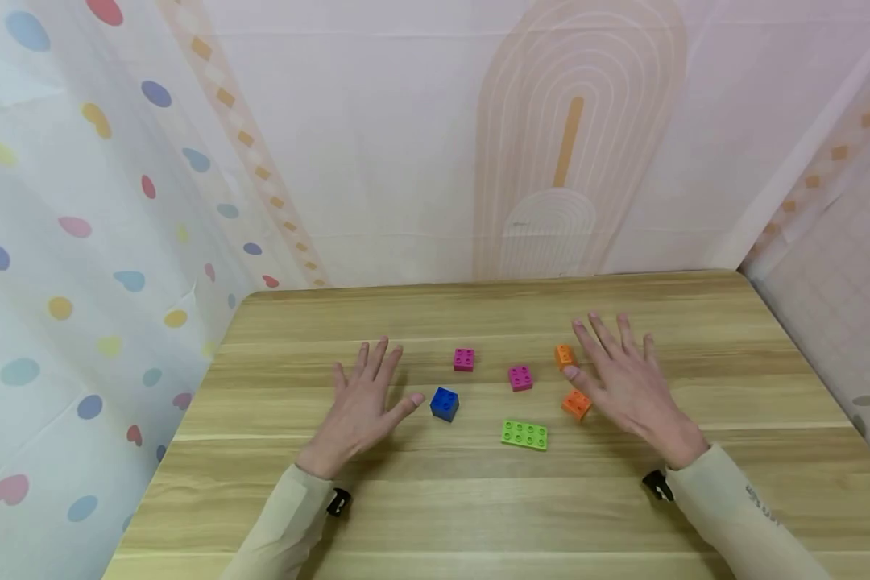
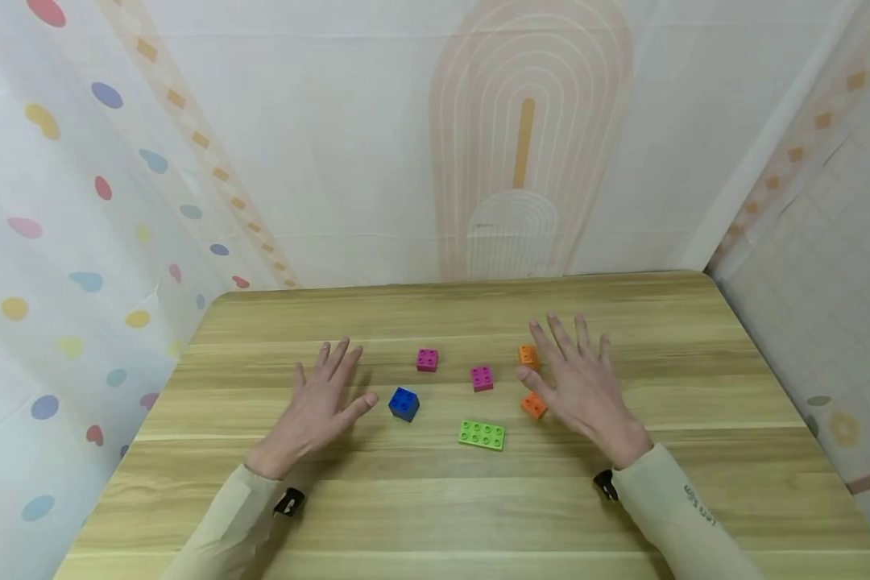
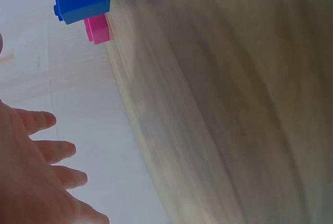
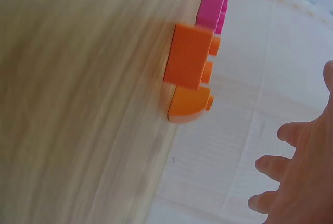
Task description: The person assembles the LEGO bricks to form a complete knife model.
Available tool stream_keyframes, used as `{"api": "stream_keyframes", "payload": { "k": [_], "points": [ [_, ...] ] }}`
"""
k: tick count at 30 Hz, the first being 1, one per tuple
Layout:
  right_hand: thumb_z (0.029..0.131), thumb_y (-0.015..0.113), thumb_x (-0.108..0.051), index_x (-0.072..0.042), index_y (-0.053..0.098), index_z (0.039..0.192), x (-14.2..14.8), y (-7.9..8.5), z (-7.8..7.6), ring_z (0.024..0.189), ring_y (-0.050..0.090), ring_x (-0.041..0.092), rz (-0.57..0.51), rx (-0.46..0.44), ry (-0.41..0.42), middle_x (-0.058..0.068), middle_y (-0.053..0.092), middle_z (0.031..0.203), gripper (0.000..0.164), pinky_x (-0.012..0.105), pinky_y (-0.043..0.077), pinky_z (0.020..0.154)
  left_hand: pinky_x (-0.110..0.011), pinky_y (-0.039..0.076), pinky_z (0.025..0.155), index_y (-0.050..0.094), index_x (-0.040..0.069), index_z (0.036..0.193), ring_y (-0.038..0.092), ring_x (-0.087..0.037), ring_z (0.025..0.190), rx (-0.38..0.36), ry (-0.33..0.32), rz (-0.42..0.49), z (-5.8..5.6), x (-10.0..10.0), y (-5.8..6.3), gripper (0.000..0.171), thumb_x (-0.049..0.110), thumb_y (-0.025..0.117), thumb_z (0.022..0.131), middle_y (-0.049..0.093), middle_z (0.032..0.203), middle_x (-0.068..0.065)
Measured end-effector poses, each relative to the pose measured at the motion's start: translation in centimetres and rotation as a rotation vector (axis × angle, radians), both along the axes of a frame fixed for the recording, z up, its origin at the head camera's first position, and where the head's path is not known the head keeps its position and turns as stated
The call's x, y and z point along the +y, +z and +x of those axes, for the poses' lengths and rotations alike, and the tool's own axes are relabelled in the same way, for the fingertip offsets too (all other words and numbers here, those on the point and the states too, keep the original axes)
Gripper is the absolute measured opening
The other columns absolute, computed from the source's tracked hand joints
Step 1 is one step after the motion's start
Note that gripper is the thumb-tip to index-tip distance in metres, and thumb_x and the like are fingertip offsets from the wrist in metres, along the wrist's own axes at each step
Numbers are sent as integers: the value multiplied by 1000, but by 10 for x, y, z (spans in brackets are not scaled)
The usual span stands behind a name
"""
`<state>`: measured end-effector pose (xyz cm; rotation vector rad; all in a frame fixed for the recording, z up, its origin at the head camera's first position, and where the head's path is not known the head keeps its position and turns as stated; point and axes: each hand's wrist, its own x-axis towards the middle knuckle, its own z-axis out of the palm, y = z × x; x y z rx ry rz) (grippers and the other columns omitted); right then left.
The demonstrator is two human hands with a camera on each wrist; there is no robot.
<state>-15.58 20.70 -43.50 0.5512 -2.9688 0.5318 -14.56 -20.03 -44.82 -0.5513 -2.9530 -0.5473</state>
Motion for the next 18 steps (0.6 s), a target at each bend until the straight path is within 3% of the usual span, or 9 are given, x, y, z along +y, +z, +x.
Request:
{"api": "stream_keyframes", "payload": {
  "k": [11, 18],
  "points": [
    [108, 43, -54, -11, 28, 164, -8, -3, 12, 152, 8, 55, -4, 49, 85, 20, 20, 169, 72, 84, 9, 111, -74, 16, 118, 38, 5, 159, 23, -39, 154, -4, -126, 88, 0, 5, -2, 79, 50, 64, 100, 34, 165, -16],
    [108, 46, -53, -12, 31, 163, -17, -5, 20, 153, 10, 53, -6, 43, 142, 17, 22, 170, 71, 84, 11, 111, -69, 19, 120, 38, 6, 159, 25, -37, 154, -63, -192, 153, 0, 7, -2, 79, 48, 68, 98, 34, 165, -14]
  ]
}}
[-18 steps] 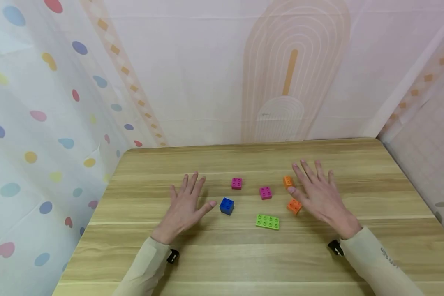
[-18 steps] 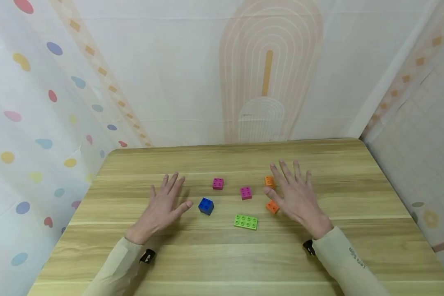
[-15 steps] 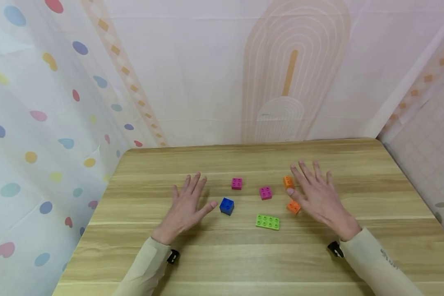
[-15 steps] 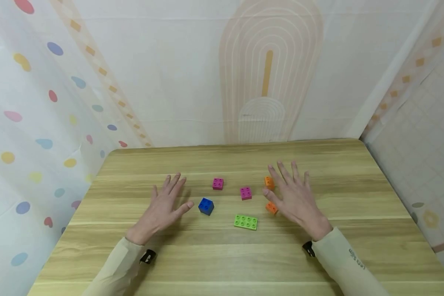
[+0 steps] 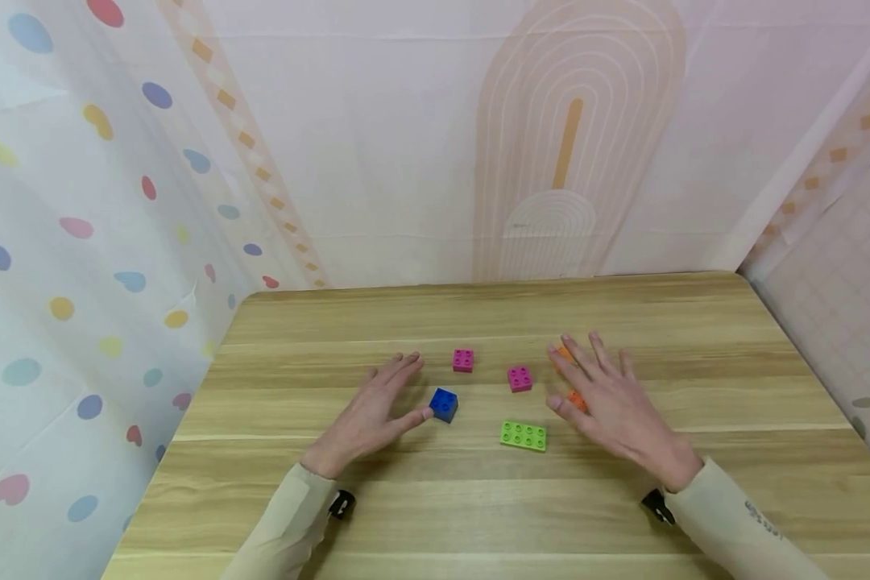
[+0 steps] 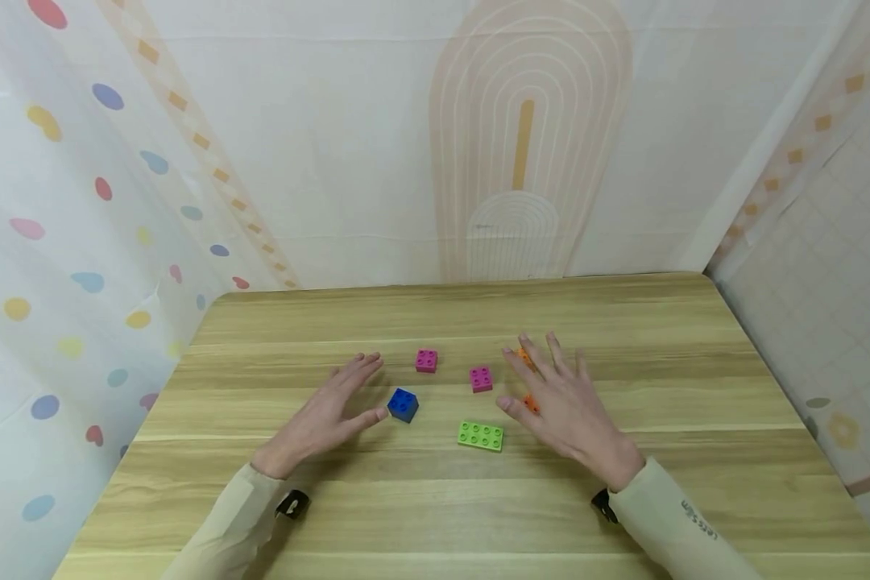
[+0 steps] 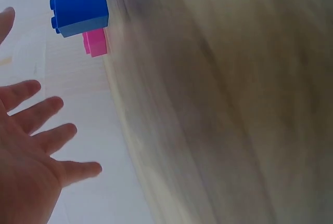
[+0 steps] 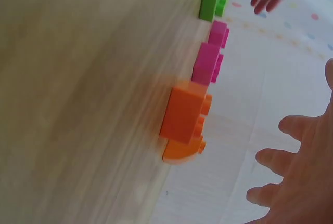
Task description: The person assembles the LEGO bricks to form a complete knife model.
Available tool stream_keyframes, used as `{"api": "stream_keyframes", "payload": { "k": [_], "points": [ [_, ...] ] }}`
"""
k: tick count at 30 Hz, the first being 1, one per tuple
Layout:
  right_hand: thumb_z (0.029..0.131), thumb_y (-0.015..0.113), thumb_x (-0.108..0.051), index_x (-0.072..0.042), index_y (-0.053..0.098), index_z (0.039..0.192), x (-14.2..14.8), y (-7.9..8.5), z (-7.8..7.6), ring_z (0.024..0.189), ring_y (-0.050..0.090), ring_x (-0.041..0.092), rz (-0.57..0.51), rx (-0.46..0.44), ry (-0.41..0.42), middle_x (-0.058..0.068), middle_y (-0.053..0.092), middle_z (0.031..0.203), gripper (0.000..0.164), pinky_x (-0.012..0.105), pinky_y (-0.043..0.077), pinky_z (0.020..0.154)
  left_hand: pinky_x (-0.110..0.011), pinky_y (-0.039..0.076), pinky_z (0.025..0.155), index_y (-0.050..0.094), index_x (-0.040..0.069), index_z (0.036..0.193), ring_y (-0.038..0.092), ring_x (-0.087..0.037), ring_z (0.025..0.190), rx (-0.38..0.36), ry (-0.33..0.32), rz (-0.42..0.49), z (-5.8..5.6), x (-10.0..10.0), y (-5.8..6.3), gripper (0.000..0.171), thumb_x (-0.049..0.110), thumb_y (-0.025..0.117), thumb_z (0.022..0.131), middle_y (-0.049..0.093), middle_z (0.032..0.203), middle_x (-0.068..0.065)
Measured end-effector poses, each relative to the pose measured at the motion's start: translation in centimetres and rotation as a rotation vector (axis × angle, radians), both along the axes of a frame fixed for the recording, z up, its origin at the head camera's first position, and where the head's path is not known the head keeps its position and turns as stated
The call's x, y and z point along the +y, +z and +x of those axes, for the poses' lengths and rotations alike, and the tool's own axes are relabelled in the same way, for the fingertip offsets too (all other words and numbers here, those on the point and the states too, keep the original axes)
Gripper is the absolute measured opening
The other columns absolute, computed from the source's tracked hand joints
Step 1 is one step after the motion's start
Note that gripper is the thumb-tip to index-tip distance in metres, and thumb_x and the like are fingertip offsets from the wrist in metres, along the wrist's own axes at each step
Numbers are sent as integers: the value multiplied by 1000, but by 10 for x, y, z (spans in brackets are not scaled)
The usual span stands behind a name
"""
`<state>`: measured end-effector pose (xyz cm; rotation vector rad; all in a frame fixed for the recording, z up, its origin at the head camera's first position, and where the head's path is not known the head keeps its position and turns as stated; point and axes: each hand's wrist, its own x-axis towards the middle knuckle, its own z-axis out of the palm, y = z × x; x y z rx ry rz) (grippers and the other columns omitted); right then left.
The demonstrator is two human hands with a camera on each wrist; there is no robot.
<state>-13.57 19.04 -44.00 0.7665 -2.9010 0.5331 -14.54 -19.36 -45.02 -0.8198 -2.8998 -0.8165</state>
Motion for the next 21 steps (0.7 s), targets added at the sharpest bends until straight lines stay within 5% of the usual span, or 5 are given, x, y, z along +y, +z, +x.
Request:
{"api": "stream_keyframes", "payload": {
  "k": [12, 21],
  "points": [
    [105, 51, -57, -16, 33, 163, -13, -6, 10, 153, 17, 49, 64, 28, 95, 12, 26, 169, 73, 83, 12, 111, -57, 35, 118, 39, 6, 158, 40, -37, 147, -77, -74, 4, -7, 9, -4, 73, 49, 62, 103, 43, 160, -16],
    [102, 52, -64, -11, 48, 155, -25, -11, 15, 152, 27, 44, 102, 30, 172, 12, 41, 162, 75, 80, 20, 112, -52, 40, 116, 39, 5, 158, 46, -34, 143, -106, -117, 2, -8, 14, -5, 68, 40, 63, 104, 48, 157, -15]
  ]
}}
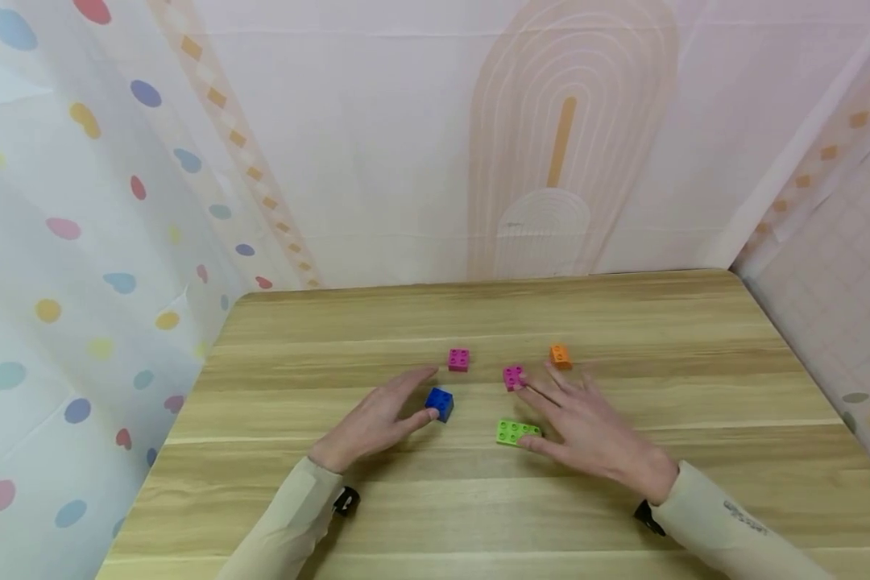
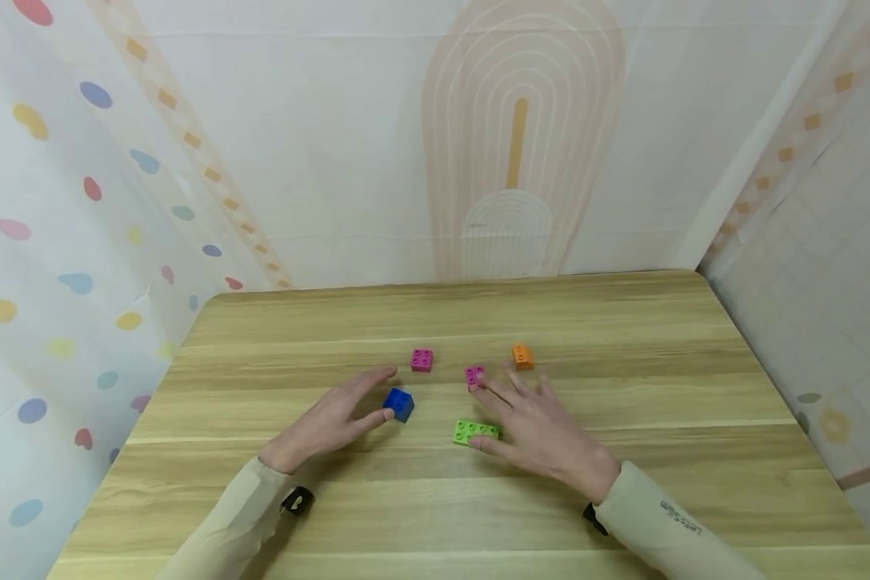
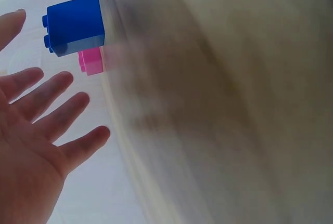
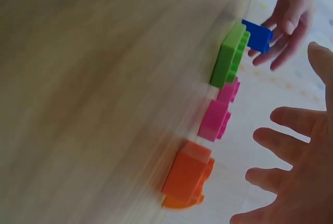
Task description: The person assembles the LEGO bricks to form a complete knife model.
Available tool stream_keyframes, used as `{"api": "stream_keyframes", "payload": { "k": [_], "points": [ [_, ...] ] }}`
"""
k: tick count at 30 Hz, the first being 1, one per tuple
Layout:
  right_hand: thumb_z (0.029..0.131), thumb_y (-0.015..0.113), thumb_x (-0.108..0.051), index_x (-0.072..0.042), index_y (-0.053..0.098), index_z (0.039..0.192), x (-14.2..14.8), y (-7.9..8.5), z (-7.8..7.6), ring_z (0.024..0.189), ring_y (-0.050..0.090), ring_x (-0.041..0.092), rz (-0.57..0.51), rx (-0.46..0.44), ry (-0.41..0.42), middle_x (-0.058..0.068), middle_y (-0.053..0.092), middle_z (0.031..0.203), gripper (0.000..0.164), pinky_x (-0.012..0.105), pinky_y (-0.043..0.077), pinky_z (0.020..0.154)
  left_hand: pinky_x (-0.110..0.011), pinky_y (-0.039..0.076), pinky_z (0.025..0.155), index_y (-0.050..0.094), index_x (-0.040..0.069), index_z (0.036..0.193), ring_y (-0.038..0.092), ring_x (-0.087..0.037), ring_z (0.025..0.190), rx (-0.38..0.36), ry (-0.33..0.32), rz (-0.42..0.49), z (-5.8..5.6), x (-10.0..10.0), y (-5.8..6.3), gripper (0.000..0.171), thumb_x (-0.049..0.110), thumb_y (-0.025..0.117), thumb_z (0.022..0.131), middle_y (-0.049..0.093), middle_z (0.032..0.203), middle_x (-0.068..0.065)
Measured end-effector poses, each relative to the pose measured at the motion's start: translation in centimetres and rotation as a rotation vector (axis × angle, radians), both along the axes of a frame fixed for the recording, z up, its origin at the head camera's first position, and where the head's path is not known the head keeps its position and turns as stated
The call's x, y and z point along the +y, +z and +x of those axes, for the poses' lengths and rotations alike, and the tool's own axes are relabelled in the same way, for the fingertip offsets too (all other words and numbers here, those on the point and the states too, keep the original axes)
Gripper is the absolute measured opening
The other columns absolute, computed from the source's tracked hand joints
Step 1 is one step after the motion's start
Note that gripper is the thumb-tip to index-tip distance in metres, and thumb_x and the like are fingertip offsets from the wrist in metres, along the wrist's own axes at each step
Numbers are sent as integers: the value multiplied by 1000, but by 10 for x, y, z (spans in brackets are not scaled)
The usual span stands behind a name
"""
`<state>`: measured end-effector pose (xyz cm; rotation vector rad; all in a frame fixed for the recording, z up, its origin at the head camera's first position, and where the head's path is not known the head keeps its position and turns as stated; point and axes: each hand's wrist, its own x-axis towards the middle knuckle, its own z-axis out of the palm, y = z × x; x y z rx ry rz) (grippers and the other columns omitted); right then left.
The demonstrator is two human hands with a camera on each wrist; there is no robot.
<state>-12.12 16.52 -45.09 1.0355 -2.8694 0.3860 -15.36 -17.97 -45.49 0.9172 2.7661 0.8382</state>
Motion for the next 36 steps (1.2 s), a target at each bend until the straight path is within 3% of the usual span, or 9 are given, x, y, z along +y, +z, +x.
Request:
{"api": "stream_keyframes", "payload": {
  "k": [5, 11, 17, 21, 29, 36],
  "points": [
    [101, 52, -65, -9, 52, 152, -6, -3, -1, 149, 34, 43, 28, 19, 61, 13, 48, 157, 76, 76, 25, 113, -51, 42, 115, 43, 3, 155, 50, -33, 141, -23, -37, -7, -2, 2, 0, 64, 34, 66, 104, 52, 153, -15],
    [97, 66, -56, -8, 61, 143, -10, -4, -4, 141, 47, 40, 31, 34, 122, 12, 57, 149, 67, 67, 38, 112, -48, 44, 114, 49, 0, 149, 54, -31, 137, -12, -64, -7, -5, 2, 0, 57, 24, 69, 102, 58, 147, -15],
    [93, 76, -47, -7, 69, 129, -12, -5, -7, 122, 61, 29, 38, 28, 160, 9, 67, 130, 55, 55, 47, 108, -45, 49, 109, 57, 0, 141, 61, -29, 128, 13, -74, -1, -7, 3, 0, 46, 17, 71, 100, 64, 138, -15],
    [91, 79, -43, -4, 71, 124, -14, -6, -7, 113, 63, 24, 63, 27, 169, 6, 67, 118, 51, 50, 49, 107, -44, 53, 105, 59, -1, 137, 65, -28, 123, -2, -68, 5, -7, 4, 1, 42, 16, 71, 100, 67, 133, -15],
    [89, 84, -33, -4, 74, 114, -18, -5, -8, 97, 62, 16, 102, 29, 184, 3, 67, 105, 40, 36, 56, 91, -43, 55, 101, 61, -1, 134, 67, -26, 118, -17, -58, 0, -8, 5, 0, 36, 13, 69, 102, 68, 130, -14],
    [87, 84, -24, -5, 71, 108, -15, 1, -7, 93, 64, 15, 33, -22, 110, 3, 68, 103, 32, 34, 59, 85, -42, 55, 101, 62, 0, 131, 68, -25, 117, -23, -50, -7, -9, 8, 1, 33, 14, 69, 102, 69, 127, -13]
  ]
}}
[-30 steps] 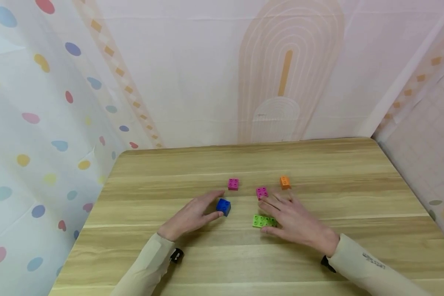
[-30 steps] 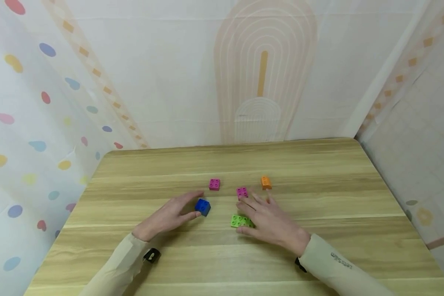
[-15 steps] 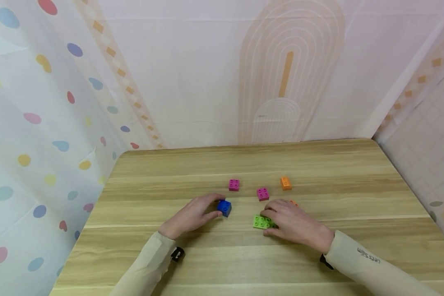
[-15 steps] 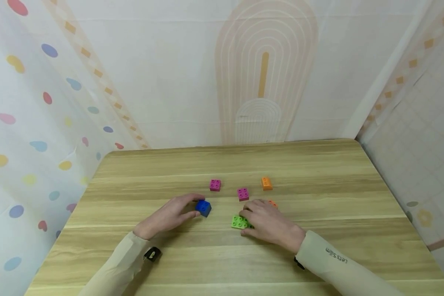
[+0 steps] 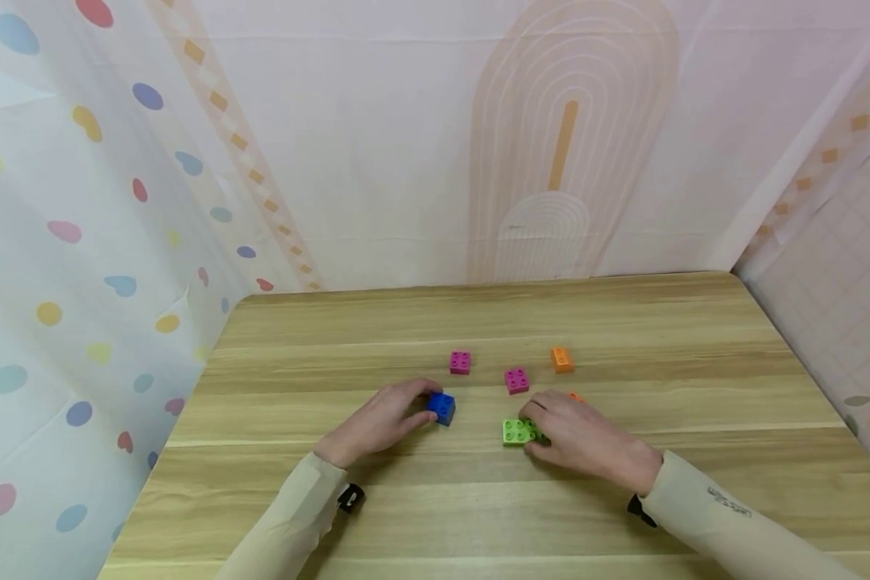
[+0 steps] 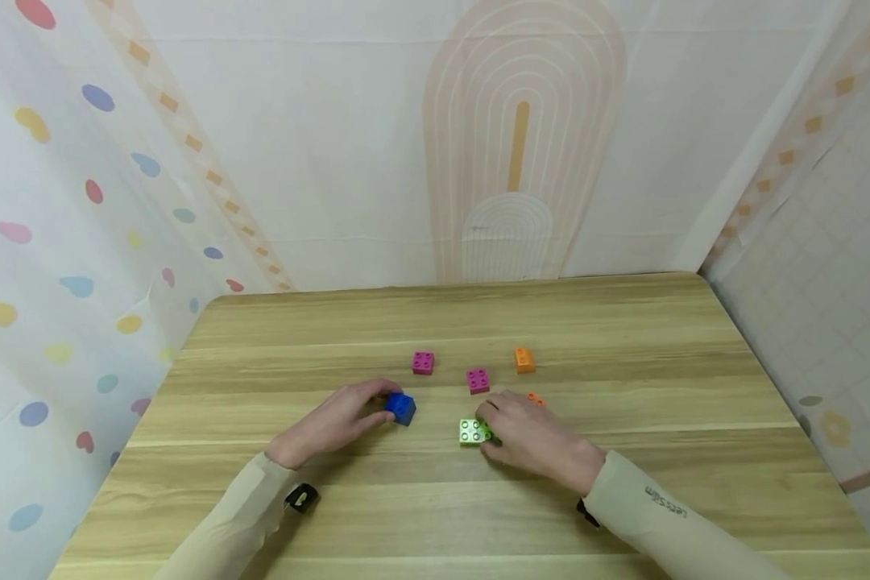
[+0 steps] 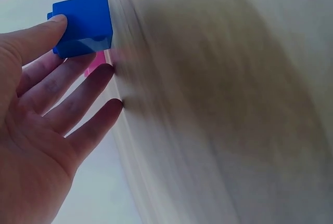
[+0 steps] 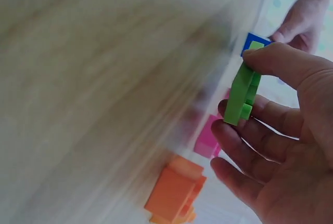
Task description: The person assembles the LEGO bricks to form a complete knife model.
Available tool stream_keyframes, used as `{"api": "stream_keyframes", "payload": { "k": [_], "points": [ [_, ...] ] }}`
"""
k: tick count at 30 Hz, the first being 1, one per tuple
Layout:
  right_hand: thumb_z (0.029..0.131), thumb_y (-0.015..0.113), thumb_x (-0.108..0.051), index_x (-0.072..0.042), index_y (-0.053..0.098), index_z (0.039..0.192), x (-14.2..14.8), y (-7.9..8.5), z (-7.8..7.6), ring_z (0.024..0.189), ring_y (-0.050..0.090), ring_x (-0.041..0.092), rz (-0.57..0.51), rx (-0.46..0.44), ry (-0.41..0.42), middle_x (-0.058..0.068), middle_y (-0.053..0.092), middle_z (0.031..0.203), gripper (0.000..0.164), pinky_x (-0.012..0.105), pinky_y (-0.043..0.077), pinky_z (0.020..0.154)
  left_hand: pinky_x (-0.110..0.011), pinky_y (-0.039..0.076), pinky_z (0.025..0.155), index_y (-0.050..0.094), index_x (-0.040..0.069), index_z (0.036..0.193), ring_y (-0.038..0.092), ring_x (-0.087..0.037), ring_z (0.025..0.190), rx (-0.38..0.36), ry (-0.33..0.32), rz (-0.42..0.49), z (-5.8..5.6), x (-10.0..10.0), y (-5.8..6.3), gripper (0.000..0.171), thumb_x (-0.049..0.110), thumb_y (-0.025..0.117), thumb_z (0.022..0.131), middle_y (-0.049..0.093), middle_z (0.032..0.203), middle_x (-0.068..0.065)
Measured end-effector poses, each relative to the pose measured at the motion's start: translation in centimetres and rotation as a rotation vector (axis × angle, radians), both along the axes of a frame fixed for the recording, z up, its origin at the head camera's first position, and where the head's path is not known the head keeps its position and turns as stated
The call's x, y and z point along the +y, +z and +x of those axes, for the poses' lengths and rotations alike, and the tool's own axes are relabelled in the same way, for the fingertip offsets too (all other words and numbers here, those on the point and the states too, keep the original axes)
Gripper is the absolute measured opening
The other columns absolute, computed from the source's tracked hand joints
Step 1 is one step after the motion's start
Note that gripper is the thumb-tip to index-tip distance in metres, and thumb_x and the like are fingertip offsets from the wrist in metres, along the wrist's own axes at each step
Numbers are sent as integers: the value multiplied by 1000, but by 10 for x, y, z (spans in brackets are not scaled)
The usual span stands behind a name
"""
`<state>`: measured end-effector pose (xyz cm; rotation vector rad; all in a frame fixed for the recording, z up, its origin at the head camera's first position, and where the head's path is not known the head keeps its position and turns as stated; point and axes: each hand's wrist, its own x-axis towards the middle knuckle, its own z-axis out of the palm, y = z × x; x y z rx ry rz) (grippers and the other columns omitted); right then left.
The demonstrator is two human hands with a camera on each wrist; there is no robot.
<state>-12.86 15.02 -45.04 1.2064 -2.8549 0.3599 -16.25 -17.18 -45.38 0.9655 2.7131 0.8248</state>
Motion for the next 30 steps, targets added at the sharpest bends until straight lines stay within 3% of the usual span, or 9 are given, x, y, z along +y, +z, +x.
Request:
{"api": "stream_keyframes", "payload": {
  "k": [6, 15, 30],
  "points": [
    [85, 84, -19, -1, 70, 112, 9, 5, 1, 83, 64, 11, -87, -7, -50, 3, 68, 100, 35, 27, 59, 72, -41, 57, 97, 65, 2, 124, 69, -23, 111, 8, 12, 12, 2, 6, -1, 31, 18, 73, 99, 71, 119, -10],
    [86, 84, -17, 1, 67, 119, 19, 11, -4, 67, 49, 1, -182, -11, -89, 6, 67, 100, 41, 16, 49, 58, -31, 60, 86, 67, 4, 117, 71, -16, 99, -27, 26, 27, 8, 23, -1, 30, 23, 78, 96, 73, 109, -4],
    [88, 83, -14, 1, 65, 125, 18, 18, -4, 74, 46, 7, -244, -44, -154, 3, 61, 105, 43, 21, 48, 60, -29, 60, 85, 68, 4, 114, 72, -17, 96, -52, 34, 53, 18, 44, 0, 29, 19, 81, 93, 75, 105, -6]
  ]
}}
